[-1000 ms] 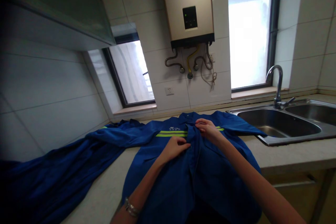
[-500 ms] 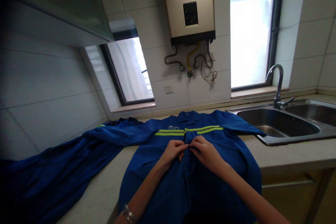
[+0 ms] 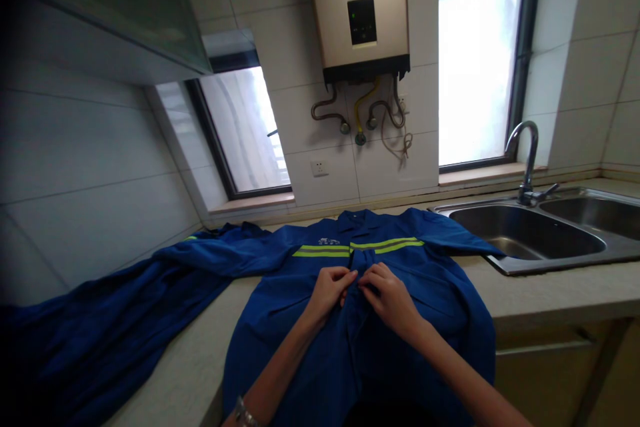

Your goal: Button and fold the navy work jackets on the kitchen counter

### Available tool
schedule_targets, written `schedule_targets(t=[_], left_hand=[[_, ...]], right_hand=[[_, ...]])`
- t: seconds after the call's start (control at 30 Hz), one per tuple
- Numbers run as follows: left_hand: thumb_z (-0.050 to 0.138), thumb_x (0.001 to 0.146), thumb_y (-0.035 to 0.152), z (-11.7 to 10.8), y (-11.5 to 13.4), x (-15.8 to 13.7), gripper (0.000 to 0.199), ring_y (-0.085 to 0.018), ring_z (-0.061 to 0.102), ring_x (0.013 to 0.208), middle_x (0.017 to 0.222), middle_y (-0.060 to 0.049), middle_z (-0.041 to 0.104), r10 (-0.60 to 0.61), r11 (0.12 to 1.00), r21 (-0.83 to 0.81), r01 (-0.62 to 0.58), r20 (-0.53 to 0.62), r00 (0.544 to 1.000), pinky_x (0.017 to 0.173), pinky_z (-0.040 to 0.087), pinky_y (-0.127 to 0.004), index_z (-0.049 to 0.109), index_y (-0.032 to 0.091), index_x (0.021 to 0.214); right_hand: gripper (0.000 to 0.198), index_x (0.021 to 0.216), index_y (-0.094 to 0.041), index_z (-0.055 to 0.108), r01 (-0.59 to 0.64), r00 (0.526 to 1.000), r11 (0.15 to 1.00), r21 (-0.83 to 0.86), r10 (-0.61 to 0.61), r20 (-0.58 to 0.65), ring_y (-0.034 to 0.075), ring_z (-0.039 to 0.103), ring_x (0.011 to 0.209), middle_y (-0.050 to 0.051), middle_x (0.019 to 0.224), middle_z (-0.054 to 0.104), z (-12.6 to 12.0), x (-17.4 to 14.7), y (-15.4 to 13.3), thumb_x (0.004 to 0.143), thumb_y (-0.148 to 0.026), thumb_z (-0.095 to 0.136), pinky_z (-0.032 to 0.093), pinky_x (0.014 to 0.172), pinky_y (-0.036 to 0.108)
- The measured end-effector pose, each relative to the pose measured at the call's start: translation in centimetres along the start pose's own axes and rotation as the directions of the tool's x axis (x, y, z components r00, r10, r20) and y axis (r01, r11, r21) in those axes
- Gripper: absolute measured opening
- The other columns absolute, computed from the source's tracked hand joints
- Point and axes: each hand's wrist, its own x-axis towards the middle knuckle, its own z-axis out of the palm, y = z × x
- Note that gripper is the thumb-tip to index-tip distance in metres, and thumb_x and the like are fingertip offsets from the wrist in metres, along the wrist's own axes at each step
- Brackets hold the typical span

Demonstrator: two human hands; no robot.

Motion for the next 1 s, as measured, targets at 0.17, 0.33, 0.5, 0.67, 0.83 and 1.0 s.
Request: schedule_targets(t=[0.17, 0.33, 0.5, 0.67, 0.83, 1.0], left_hand=[[0.056, 0.076, 0.039, 0.6, 0.4, -0.2, 0.033, -0.009, 0.043, 0.043, 0.046, 0.003, 0.047, 0.126, 0.969, 0.221, -0.106, -0.079, 0.989, 0.045, 0.029, -0.022, 0.058, 0.014, 0.054], [0.055, 0.076, 0.029, 1.3, 0.8, -0.4, 0.027, -0.012, 0.050, 0.058, 0.059, -0.001, 0.057, 0.272, 0.904, 0.373, -0.210, -0.124, 0.954, 0.056, 0.034, -0.022, 0.063, 0.013, 0.056], [0.052, 0.078, 0.034, 1.1, 1.2, -0.5, 0.030, -0.012, 0.050, 0.055, 0.061, -0.002, 0.060, 0.241, 0.924, 0.333, -0.188, -0.125, 0.962, 0.053, 0.035, -0.022, 0.066, 0.013, 0.062], [0.055, 0.075, 0.039, 0.9, 1.5, -0.1, 0.032, -0.010, 0.047, 0.047, 0.060, -0.002, 0.062, 0.145, 0.976, 0.173, -0.134, -0.055, 0.988, 0.046, 0.034, -0.021, 0.068, 0.011, 0.067], [0.054, 0.077, 0.041, 0.6, 2.2, -0.2, 0.033, -0.012, 0.052, 0.051, 0.063, -0.002, 0.063, 0.144, 0.974, 0.181, -0.136, -0.033, 0.989, 0.049, 0.039, -0.022, 0.068, 0.011, 0.073], [0.057, 0.077, 0.048, 0.0, 4.6, -3.4, 0.034, -0.016, 0.058, 0.078, 0.084, -0.003, 0.065, 0.322, 0.864, 0.375, -0.335, 0.101, 0.941, 0.071, 0.044, -0.026, 0.063, 0.016, 0.084]], right_hand=[[0.007, 0.082, -0.020, 0.057, 0.026, 0.999, 0.999, -0.032, -0.025, 0.034, 0.016, 0.052, 0.081, 0.004, 0.082, 0.057, 0.1, 0.0, 0.0, 0.082, -0.015, 0.051, 0.043, 0.071, 0.027], [0.011, 0.076, -0.018, 0.055, 0.094, 0.994, 0.966, -0.241, -0.079, 0.073, 0.016, 0.051, 0.077, 0.005, 0.079, 0.055, 0.7, 0.0, 0.2, 0.080, -0.011, 0.048, 0.042, 0.065, 0.025], [0.013, 0.087, -0.020, 0.060, 0.070, 0.992, 0.959, -0.274, -0.038, 0.123, 0.017, 0.052, 0.085, 0.005, 0.088, 0.059, 0.2, -0.1, -1.2, 0.084, -0.018, 0.047, 0.043, 0.074, 0.027], [0.021, 0.086, -0.019, 0.058, -0.188, 0.978, 0.936, -0.298, 0.206, 0.031, 0.021, 0.055, 0.085, 0.005, 0.087, 0.060, 0.0, -0.2, -3.1, 0.078, -0.039, 0.059, 0.044, 0.071, 0.030], [0.014, 0.092, -0.019, 0.054, -0.346, 0.917, 0.938, 0.002, 0.338, 0.214, 0.013, 0.056, 0.060, -0.001, 0.067, 0.059, -0.3, -0.1, -2.4, 0.082, -0.027, 0.051, 0.041, 0.054, 0.022], [0.029, 0.098, -0.020, 0.042, -0.460, 0.885, 0.748, 0.478, 0.432, 0.174, 0.011, 0.054, 0.050, -0.007, 0.060, 0.051, -2.2, 0.8, -0.7, 0.079, -0.038, 0.055, 0.046, 0.044, 0.021]])
